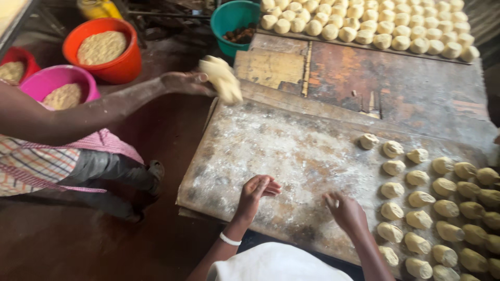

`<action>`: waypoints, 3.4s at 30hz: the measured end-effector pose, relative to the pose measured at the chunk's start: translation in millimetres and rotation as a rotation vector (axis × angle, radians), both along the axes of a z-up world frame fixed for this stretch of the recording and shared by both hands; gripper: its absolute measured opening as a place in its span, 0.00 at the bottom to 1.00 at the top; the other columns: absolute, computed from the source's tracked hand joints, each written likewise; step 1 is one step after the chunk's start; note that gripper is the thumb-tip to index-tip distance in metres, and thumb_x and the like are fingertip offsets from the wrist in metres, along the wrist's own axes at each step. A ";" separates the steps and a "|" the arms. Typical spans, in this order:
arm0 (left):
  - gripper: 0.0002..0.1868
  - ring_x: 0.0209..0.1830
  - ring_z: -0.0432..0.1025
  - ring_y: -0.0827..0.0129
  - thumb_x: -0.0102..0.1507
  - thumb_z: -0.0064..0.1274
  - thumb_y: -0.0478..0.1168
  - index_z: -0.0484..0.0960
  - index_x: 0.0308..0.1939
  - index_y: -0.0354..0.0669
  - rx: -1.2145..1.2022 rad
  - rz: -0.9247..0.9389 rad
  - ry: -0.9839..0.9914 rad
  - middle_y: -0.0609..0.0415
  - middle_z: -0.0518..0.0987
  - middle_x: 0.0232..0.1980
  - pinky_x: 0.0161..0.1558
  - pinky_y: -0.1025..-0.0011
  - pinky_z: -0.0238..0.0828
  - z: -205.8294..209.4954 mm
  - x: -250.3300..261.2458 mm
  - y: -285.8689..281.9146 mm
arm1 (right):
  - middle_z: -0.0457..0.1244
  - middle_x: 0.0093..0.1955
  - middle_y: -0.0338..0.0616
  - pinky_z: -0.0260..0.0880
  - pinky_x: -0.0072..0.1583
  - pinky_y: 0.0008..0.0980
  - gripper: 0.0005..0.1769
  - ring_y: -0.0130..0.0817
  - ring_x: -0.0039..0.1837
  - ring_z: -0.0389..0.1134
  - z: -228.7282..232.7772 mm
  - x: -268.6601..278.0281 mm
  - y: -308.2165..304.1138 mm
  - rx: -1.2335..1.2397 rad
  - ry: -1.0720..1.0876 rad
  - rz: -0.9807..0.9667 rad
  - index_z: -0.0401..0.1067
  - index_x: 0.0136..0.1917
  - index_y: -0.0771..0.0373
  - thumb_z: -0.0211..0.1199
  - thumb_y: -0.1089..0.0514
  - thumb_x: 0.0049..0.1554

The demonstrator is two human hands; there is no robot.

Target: The person portions a large mass of dough into smaller pieces and rolls them into balls by hand on a floured wooden table. The formed dough balls are arranged in rows on the table surface.

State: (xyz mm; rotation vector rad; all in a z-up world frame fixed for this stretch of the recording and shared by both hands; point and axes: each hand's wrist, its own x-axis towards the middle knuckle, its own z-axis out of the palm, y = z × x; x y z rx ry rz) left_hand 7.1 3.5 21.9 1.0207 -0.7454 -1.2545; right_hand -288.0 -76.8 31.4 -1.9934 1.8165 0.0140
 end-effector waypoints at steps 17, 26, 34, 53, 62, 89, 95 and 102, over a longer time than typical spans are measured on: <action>0.28 0.62 0.69 0.47 0.62 0.62 0.47 0.73 0.61 0.36 -0.361 0.122 -1.134 0.41 0.75 0.60 0.64 0.52 0.67 17.6 -25.3 -150.1 | 0.62 0.72 0.47 0.72 0.62 0.38 0.38 0.40 0.64 0.70 -72.7 8.8 -178.8 0.223 -1.184 -0.319 0.59 0.77 0.57 0.66 0.53 0.56; 0.39 0.70 0.62 0.42 0.52 0.67 0.47 0.73 0.68 0.53 -0.252 -0.391 -1.606 0.54 0.67 0.75 0.66 0.46 0.57 10.6 -80.1 -254.8 | 0.64 0.67 0.59 0.67 0.66 0.46 0.29 0.57 0.68 0.66 -44.9 2.0 -215.5 -0.601 -0.457 0.017 0.70 0.68 0.64 0.62 0.70 0.52; 0.22 0.63 0.71 0.58 0.57 0.61 0.31 0.83 0.56 0.48 -0.412 -0.334 -1.634 0.56 0.80 0.63 0.65 0.61 0.70 5.6 -68.8 -220.8 | 0.63 0.63 0.64 0.74 0.62 0.42 0.25 0.53 0.61 0.68 -40.8 3.8 -199.3 -0.466 -0.452 0.017 0.69 0.58 0.68 0.73 0.61 0.50; 0.20 0.77 0.51 0.55 0.62 0.52 0.34 0.79 0.59 0.43 -0.361 -0.561 -1.540 0.52 0.67 0.72 0.77 0.46 0.40 41.3 -43.1 -98.1 | 0.68 0.66 0.47 0.71 0.65 0.40 0.21 0.41 0.64 0.70 0.2 -85.8 -166.8 -0.273 -0.129 -0.087 0.79 0.62 0.59 0.59 0.73 0.58; 0.17 0.76 0.58 0.57 0.65 0.53 0.38 0.80 0.58 0.40 -0.373 -0.191 -1.444 0.49 0.72 0.68 0.79 0.54 0.50 7.2 -59.1 -94.2 | 0.73 0.56 0.46 0.77 0.62 0.34 0.15 0.39 0.55 0.76 -16.4 -82.1 -181.0 -0.409 -0.094 -0.006 0.83 0.52 0.55 0.62 0.69 0.57; 0.21 0.77 0.56 0.56 0.64 0.55 0.39 0.77 0.60 0.36 -0.296 -0.204 -1.463 0.47 0.72 0.68 0.78 0.51 0.47 -6.2 -53.3 -87.0 | 0.58 0.76 0.48 0.47 0.74 0.55 0.32 0.54 0.79 0.49 1.0 58.4 -75.0 -0.003 -0.435 0.389 0.67 0.69 0.59 0.73 0.61 0.54; 0.20 0.75 0.59 0.55 0.62 0.58 0.39 0.78 0.57 0.37 -0.341 -0.210 -1.474 0.49 0.73 0.66 0.78 0.54 0.50 -9.9 -38.4 -73.6 | 0.70 0.64 0.49 0.75 0.68 0.37 0.22 0.41 0.65 0.73 -29.6 35.5 -64.8 0.186 -0.648 0.056 0.73 0.64 0.58 0.67 0.54 0.58; 0.18 0.72 0.62 0.57 0.62 0.58 0.41 0.78 0.54 0.37 -0.391 -0.155 -1.483 0.49 0.75 0.62 0.76 0.51 0.51 -8.4 -31.6 -65.4 | 0.64 0.67 0.48 0.76 0.64 0.39 0.28 0.42 0.67 0.68 -7.2 -58.1 -75.9 0.207 -0.911 -0.461 0.71 0.64 0.57 0.71 0.62 0.50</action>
